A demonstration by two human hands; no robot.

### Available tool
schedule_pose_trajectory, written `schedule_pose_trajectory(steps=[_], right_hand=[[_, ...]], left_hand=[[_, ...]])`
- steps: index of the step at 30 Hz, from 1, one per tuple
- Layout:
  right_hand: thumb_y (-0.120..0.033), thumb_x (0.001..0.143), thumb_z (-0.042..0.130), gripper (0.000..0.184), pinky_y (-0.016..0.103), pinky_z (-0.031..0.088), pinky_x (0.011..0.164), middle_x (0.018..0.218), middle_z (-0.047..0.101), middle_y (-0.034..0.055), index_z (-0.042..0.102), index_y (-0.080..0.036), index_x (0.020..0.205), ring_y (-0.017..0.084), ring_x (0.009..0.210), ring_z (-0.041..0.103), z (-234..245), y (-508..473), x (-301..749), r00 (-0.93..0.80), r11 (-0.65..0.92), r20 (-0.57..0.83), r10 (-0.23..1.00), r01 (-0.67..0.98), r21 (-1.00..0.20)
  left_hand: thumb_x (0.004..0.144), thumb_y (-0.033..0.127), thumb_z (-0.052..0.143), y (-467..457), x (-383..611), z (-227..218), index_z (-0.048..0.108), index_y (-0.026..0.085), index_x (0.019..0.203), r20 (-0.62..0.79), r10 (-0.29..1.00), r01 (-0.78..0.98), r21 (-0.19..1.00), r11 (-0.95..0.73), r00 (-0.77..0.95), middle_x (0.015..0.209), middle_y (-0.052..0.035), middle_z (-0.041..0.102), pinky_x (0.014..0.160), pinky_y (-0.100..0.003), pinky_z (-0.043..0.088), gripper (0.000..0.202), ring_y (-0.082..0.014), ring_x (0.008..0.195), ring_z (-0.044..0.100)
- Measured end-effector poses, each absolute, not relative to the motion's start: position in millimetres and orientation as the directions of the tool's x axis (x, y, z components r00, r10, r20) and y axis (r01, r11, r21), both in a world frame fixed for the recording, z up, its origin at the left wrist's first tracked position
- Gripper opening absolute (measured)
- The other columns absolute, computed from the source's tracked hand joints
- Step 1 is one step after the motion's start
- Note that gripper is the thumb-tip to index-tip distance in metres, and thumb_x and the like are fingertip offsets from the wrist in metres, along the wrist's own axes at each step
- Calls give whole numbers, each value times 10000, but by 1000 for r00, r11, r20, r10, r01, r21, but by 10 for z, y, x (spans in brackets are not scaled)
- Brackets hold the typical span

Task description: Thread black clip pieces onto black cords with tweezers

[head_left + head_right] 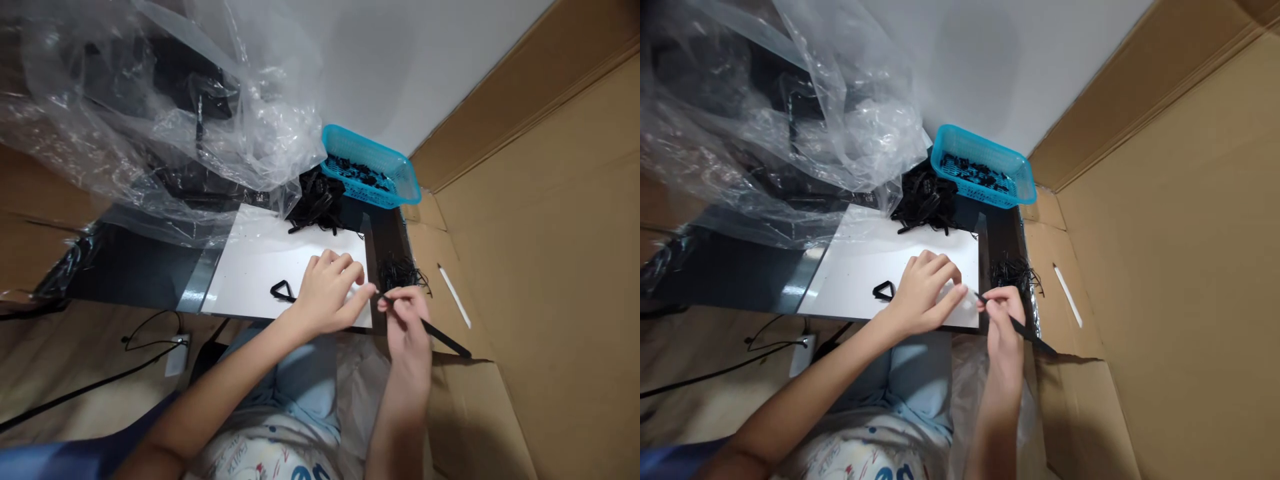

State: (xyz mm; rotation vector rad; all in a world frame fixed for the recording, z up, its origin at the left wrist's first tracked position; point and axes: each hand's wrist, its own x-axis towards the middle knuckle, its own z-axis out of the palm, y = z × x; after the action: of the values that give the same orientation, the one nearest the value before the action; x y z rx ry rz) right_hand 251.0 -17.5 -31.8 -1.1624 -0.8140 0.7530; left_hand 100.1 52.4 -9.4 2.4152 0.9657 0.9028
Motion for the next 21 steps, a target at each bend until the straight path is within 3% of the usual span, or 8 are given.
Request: schedule_pose_trajectory(steps=[2,4,6,9,11,14,18,21], right_hand=[[-319,728,721,181,245,403,563,710,569,7,636,-161,749,125,621,520,-273,-244,2481,282,144,139,949,3,-990],[-318,756,708,180,249,384,529,679,553,11,627,-158,742,132,599,504,-244,-285,2416,120,99,101,988,22,-995],[-334,786,686,182,251,388,518,688,548,10,614,-167,768,138,591,513,-247,-295,2317,23,79,78,997,-53,-995],[-378,815,658,194,261,415,541,732,557,9,605,-197,860,150,617,543,-300,-286,2143,-102,78,103,989,-223,-972],[-378,831,640,177,271,426,569,734,554,8,604,-211,878,158,645,552,-348,-285,2047,-108,122,152,982,-248,-961],[-317,855,624,107,276,422,619,749,555,7,607,-212,845,158,689,554,-410,-278,1973,61,191,189,980,-37,-981],[-283,852,618,78,278,440,661,825,575,7,607,-217,892,165,755,583,-476,-192,1960,241,157,220,945,257,-954],[-288,839,611,113,287,472,687,865,604,7,608,-227,933,171,781,598,-537,-97,1960,170,192,273,947,380,-905]], left_hand=[[910,483,480,422,836,-90,618,154,988,472,652,404,526,-749,594,945,-82,617,711,-381,336,366,-245,838,501],[928,391,484,316,679,-109,623,165,925,495,565,358,453,-816,660,893,-69,612,665,-357,314,265,-216,775,496],[939,260,470,219,548,-142,610,167,827,523,527,332,424,-842,670,803,-52,600,630,-340,298,202,-190,707,474],[942,183,477,119,376,-183,606,159,797,567,581,317,500,-806,583,738,-44,572,621,-319,326,196,-174,666,448],[947,186,496,119,242,-198,612,154,823,566,615,294,558,-776,549,746,-43,567,643,-310,360,173,-173,689,463],[940,200,496,266,3,-218,633,138,943,499,667,366,573,-733,554,844,-68,592,704,-332,393,151,-199,778,509],[892,169,474,596,-160,-234,627,192,1170,341,748,639,389,-663,569,1006,-101,569,729,-380,394,318,-251,862,541],[848,164,498,726,-73,-229,658,220,1081,183,691,623,318,-714,699,1028,-95,579,754,-398,400,288,-278,924,549]])
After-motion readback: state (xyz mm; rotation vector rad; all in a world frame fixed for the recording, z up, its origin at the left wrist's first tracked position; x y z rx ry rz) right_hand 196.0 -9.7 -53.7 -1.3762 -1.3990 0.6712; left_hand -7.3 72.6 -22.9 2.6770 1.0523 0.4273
